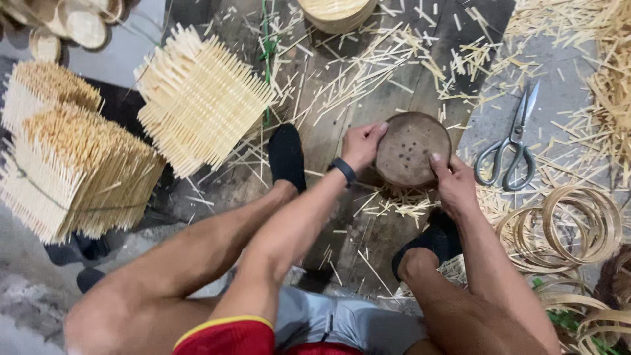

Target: The person sits on the floor and repeatedly assembles small round bamboo trays. They place a woven bamboo mat over a wooden mold, position a bamboo ring on top, and use shears to trim the excess mat material around the ring. The finished trays are set aside, and the process is repeated with new mats and rings.

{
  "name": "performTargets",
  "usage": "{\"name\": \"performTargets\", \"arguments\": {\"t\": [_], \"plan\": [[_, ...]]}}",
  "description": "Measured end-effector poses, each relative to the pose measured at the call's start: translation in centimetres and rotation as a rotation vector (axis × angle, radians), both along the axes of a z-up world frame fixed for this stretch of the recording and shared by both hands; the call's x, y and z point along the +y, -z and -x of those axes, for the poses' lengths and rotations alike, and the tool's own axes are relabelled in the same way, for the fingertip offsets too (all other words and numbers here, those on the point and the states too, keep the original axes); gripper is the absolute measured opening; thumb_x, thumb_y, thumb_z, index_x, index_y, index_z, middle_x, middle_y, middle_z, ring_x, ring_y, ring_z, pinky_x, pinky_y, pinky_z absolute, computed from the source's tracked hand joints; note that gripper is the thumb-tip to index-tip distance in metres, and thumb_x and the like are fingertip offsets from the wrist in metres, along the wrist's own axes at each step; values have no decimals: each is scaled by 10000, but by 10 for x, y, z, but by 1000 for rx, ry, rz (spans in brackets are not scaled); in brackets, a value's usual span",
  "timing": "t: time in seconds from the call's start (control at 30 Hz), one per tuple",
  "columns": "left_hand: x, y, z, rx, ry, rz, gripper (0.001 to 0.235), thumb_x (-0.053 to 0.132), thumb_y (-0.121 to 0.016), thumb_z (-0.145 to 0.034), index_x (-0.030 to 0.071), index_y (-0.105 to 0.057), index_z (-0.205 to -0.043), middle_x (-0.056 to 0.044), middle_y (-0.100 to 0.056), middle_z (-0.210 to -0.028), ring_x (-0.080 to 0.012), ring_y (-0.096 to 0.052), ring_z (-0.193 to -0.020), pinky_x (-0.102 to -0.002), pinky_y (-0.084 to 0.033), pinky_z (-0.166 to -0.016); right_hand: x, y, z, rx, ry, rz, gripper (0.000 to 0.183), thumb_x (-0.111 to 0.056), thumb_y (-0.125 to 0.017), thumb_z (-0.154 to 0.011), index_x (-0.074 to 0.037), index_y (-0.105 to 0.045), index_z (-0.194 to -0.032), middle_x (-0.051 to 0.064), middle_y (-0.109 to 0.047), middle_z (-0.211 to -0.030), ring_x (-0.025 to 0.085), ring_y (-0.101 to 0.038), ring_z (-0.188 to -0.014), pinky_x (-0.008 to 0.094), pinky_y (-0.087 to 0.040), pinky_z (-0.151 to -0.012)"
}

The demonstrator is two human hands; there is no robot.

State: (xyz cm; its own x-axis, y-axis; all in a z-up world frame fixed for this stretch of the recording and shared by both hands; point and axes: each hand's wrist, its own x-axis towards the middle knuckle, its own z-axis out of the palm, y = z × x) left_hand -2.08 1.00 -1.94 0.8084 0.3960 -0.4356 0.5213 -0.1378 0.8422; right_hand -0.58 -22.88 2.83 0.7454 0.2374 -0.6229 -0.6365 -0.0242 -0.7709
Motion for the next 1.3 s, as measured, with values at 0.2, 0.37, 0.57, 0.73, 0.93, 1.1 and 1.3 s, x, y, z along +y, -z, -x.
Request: {"name": "performTargets", "arguments": {"t": [0.2, 0.37, 0.57, 0.73, 0.93, 1.1, 1.3], "plan": [[136, -59, 29, -64, 241, -906, 673, 207, -759, -826, 81, -512, -1439, -256, -594, -1316, -425, -556, -1230, -497, -464, -1043, -2, 1, 14, -30, 1, 24, 369, -327, -604, -1053, 3, -624, -1217, 107, -701, -984, 182, -678, -725, 303, -576, -585], [242, -129, 64, 409, 117, -1257, 682, 185, -754, -726, 18, -598, -1369, -280, -603, -1350, -443, -561, -1271, -522, -447, -1072, -30, 0, 26, 26, 85, -16, 354, -351, -612, -1075, -29, -615, -1223, 61, -659, -947, 161, -665, -781, 296, -570, -676], [221, -181, 68, -328, -79, -1289, 300, 74, -696, -906, 59, -732, -1204, -127, -738, -1227, -305, -708, -1153, -408, -550, -1052, -38, -18, 25, -62, 100, -50, 365, -343, -578, -1116, 9, -628, -1199, 82, -663, -968, 190, -664, -805, 317, -577, -716], [68, -145, 53, -430, 567, -1006, 414, 62, -567, -1001, 8, -574, -1411, -172, -606, -1449, -310, -566, -1377, -450, -389, -1217, -27, -53, 2, 24, 193, -596, 476, -389, -450, -1055, 27, -631, -1199, 140, -701, -999, 240, -725, -895, 357, -618, -795], [-38, -96, 84, -519, 993, -937, 577, 39, -670, -881, 149, -551, -1435, -89, -558, -1538, -240, -480, -1470, -425, -363, -1265, -9, -54, -10, -110, -3, 263, 217, -83, -759, -925, 22, -697, -1105, 80, -736, -979, 120, -655, -779, 296, -538, -679], [-5, -101, 53, -504, 534, -428, 669, 264, -870, -850, 29, -530, -1376, -188, -556, -1426, -351, -486, -1401, -473, -417, -1192, -12, -37, -15, -194, 56, 165, 228, -7, -765, -900, 31, -707, -1117, 69, -755, -1030, 95, -692, -847, 249, -571, -761], [55, -56, -2, 148, 23, 406, 494, 29, -864, -739, -110, -656, -1165, -151, -757, -1018, -194, -734, -853, -308, -620, -755, -16, -29, -20, -121, 105, 104, 283, 19, -769, -876, 44, -686, -1146, 90, -760, -1040, 105, -711, -859, 246, -587, -765]]}}
